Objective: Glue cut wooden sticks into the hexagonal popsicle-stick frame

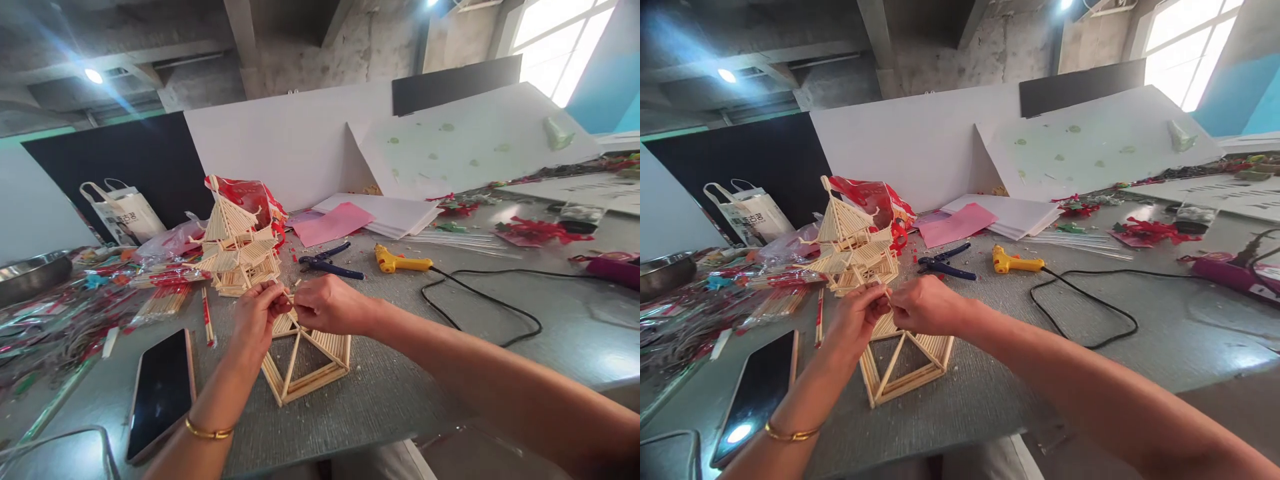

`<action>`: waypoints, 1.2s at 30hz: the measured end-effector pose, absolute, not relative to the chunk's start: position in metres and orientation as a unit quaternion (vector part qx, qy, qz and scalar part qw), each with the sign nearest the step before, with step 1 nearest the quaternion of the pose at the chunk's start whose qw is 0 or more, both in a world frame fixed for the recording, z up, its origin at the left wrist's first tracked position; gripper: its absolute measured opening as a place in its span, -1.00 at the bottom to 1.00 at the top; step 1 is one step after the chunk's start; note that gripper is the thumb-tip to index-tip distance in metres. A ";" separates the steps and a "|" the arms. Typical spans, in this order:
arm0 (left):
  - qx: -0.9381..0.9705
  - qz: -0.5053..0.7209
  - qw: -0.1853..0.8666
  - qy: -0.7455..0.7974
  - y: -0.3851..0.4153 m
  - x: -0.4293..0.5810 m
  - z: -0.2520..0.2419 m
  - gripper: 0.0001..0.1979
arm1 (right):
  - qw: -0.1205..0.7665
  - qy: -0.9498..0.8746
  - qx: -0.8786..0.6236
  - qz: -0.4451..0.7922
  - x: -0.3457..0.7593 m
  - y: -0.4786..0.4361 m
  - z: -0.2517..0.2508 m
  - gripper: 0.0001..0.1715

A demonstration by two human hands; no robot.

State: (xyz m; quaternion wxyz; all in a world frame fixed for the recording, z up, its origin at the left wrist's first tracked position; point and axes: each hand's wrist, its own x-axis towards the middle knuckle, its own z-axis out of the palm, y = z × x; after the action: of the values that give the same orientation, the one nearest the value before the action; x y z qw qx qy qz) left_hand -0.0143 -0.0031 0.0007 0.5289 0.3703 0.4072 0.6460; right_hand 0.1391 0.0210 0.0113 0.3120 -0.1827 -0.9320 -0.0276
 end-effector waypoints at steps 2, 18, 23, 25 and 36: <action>0.372 0.656 0.523 0.397 -0.003 -0.016 0.002 -0.81 | 0.347 -0.907 -0.235 0.046 0.136 0.020 0.012 -0.82; 0.378 0.650 0.549 0.366 -0.007 -0.017 0.008 -0.77 | 0.310 -0.817 -0.326 0.361 0.151 0.044 0.022 -0.73; 0.357 0.677 0.526 0.370 -0.004 -0.019 0.006 -0.78 | 0.322 -0.890 -0.238 0.220 0.149 0.035 0.022 -0.79; 0.359 0.676 0.524 0.374 -0.004 -0.019 0.004 -0.79 | 0.326 -0.906 -0.211 0.167 0.147 0.033 0.020 -0.80; 0.338 0.645 0.577 0.370 -0.001 -0.018 0.004 -0.83 | 0.309 -0.933 -0.135 0.125 0.148 0.026 0.026 -0.78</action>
State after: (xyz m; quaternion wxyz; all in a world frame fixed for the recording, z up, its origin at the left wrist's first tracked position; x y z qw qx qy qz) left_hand -0.0180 -0.0015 0.0041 0.5774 0.3375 0.3697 0.6450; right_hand 0.1483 0.0264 0.0261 0.3091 -0.1346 -0.9332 0.1247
